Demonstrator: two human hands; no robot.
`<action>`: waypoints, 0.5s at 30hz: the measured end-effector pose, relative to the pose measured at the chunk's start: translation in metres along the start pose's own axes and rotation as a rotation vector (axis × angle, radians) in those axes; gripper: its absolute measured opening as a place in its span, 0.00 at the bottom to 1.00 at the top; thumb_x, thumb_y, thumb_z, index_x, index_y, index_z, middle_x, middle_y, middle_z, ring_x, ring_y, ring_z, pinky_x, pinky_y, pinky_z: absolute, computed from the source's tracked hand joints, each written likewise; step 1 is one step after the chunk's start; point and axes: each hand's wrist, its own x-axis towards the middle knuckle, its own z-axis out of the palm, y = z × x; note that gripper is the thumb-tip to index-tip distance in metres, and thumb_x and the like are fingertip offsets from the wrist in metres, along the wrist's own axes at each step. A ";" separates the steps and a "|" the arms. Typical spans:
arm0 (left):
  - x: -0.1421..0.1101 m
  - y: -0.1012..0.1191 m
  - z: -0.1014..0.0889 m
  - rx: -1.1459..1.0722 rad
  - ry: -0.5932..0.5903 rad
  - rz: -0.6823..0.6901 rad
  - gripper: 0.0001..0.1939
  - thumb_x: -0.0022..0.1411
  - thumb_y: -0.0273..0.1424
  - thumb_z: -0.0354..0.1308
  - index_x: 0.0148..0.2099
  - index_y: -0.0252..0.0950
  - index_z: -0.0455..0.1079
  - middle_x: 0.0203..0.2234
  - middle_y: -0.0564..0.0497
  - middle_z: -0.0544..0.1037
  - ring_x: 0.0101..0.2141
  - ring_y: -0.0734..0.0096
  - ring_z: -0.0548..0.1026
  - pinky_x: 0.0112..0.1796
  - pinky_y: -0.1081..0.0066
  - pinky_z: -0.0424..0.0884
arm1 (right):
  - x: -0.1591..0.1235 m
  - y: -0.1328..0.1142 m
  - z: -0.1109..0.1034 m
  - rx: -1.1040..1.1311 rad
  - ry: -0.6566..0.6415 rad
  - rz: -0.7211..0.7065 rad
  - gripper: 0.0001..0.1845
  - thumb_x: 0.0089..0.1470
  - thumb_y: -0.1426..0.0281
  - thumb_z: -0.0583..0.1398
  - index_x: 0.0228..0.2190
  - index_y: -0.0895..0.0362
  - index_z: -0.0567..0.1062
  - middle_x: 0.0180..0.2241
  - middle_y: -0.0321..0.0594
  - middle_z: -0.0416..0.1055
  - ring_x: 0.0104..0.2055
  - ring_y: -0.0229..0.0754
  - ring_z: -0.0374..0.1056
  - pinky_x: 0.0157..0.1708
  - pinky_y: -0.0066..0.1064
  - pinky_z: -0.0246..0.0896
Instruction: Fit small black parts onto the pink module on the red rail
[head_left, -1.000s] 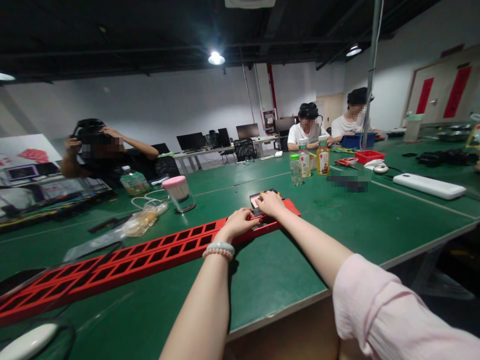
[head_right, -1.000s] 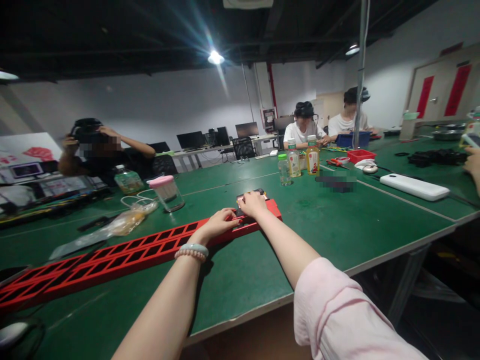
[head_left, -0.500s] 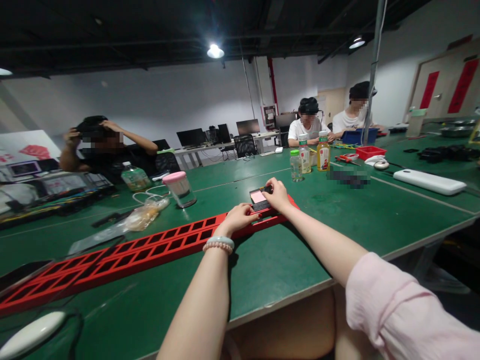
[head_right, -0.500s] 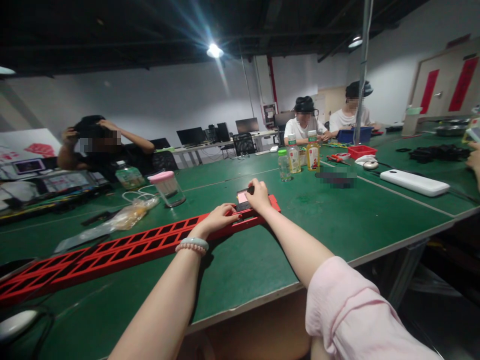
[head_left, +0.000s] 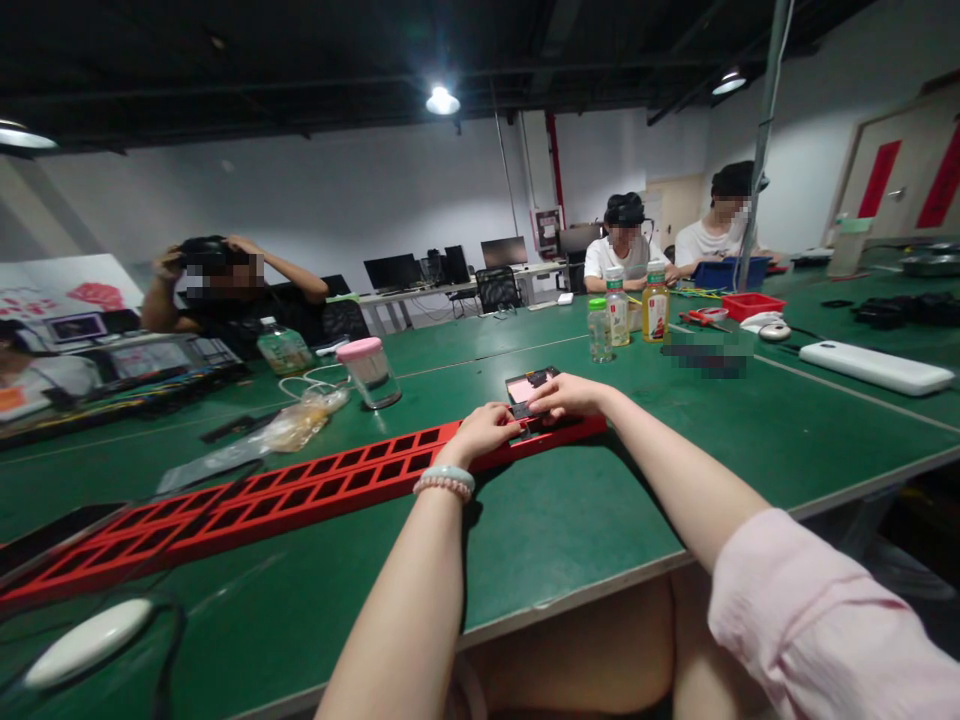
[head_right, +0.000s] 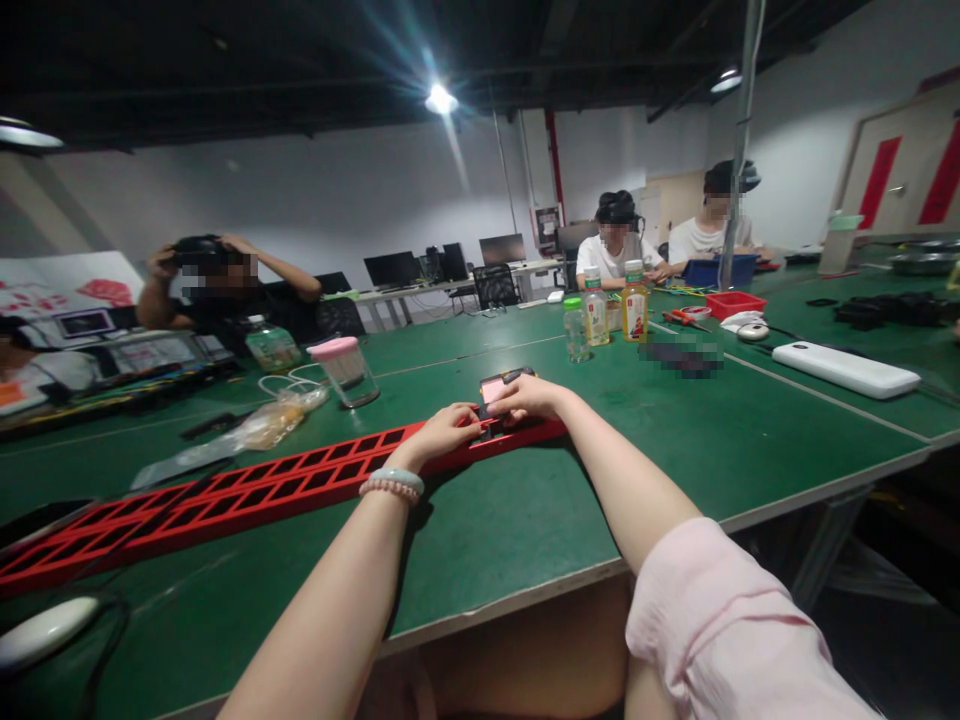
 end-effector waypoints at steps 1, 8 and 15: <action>0.000 0.000 0.000 -0.004 -0.003 0.001 0.22 0.55 0.49 0.50 0.37 0.37 0.73 0.39 0.46 0.75 0.40 0.59 0.73 0.43 0.69 0.66 | -0.002 -0.001 -0.001 -0.002 -0.028 0.016 0.14 0.38 0.69 0.68 0.31 0.63 0.78 0.25 0.39 0.73 0.25 0.33 0.66 0.26 0.23 0.62; -0.001 0.000 0.002 -0.038 -0.002 0.000 0.21 0.54 0.49 0.52 0.35 0.36 0.73 0.37 0.46 0.76 0.39 0.60 0.72 0.41 0.69 0.66 | -0.008 -0.009 0.001 -0.166 -0.112 0.071 0.21 0.35 0.72 0.69 0.36 0.62 0.79 0.27 0.38 0.74 0.29 0.34 0.67 0.33 0.25 0.65; -0.015 0.028 -0.020 -0.162 0.287 -0.076 0.15 0.57 0.37 0.52 0.43 0.34 0.68 0.36 0.48 0.75 0.37 0.65 0.73 0.37 0.70 0.68 | -0.006 -0.005 0.000 -0.076 -0.063 0.046 0.22 0.33 0.78 0.68 0.37 0.61 0.77 0.32 0.38 0.74 0.31 0.34 0.68 0.35 0.26 0.65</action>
